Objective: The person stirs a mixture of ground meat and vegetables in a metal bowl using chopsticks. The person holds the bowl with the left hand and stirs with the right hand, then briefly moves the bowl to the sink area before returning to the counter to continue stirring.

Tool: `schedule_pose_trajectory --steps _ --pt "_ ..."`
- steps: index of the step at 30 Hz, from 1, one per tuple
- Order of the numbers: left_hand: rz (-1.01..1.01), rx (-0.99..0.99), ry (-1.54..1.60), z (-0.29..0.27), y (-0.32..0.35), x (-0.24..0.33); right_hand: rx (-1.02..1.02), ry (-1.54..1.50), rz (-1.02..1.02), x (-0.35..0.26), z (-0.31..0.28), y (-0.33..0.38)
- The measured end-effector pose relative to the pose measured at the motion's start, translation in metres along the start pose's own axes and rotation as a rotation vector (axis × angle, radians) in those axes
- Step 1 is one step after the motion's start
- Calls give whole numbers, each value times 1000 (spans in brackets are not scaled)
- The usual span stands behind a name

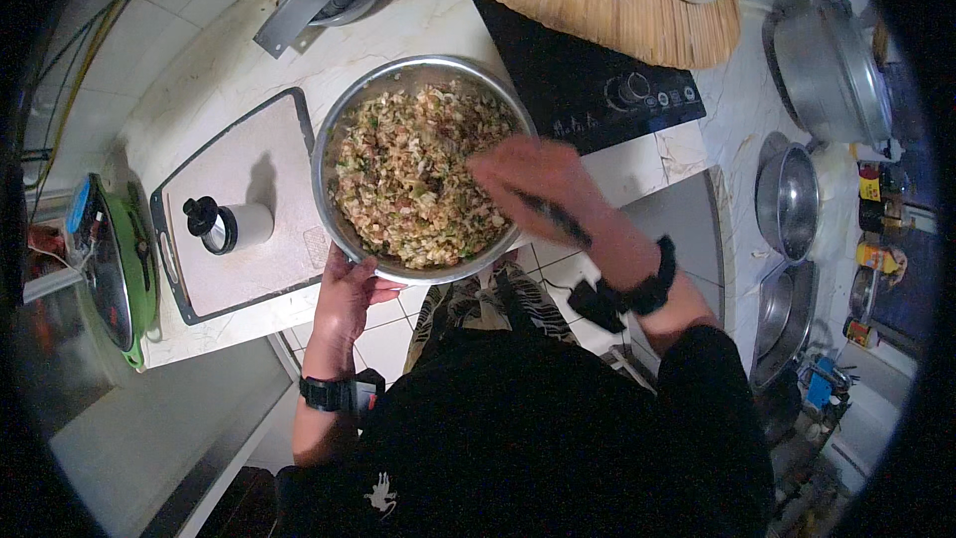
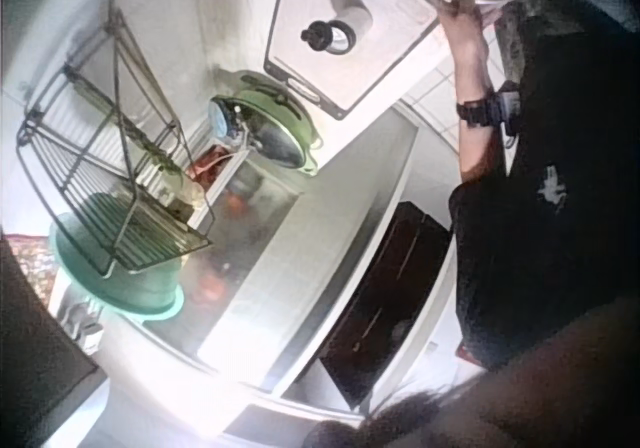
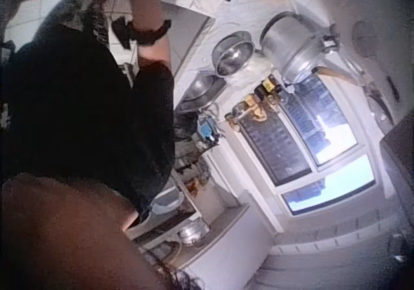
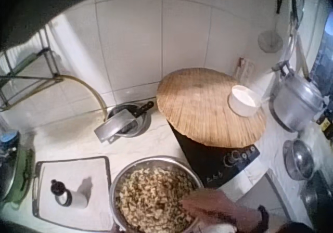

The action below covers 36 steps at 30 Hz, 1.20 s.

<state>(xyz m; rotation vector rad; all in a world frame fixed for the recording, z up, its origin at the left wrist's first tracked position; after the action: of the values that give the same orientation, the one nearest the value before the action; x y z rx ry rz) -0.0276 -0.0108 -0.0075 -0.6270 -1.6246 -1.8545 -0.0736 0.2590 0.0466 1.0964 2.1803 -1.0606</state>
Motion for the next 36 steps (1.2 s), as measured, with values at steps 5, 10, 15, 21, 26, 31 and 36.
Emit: schedule_pose_trajectory --steps 5,10,15,21,26,31,36 --pt "56 -38 97 -1 -3 -5 89 109 -20 21 -25 -12" --pt "71 -2 147 0 -2 -10 97 52 633 19 -21 33" --pt "33 13 85 10 2 -13 316 -372 679 7 29 49" --pt "51 -27 124 20 5 -15 73 -46 135 -15 64 10" --pt "77 -35 109 19 7 -14 10 -121 80 -5 54 -12" --pt "80 -58 105 19 5 -13 120 -144 48 -5 49 -31" --pt "66 -72 104 18 2 -13 -163 -41 -50 -35 56 -14"
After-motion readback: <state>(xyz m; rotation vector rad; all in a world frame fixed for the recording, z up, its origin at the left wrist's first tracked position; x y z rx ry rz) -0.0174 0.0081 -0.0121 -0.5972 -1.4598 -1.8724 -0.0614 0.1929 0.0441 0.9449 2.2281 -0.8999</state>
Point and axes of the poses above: each hand's wrist, its own y-axis away from the middle knuckle, its own z-axis out of the palm, x = y × z, the point moved 4 cm from there along -y, towards the middle knuckle
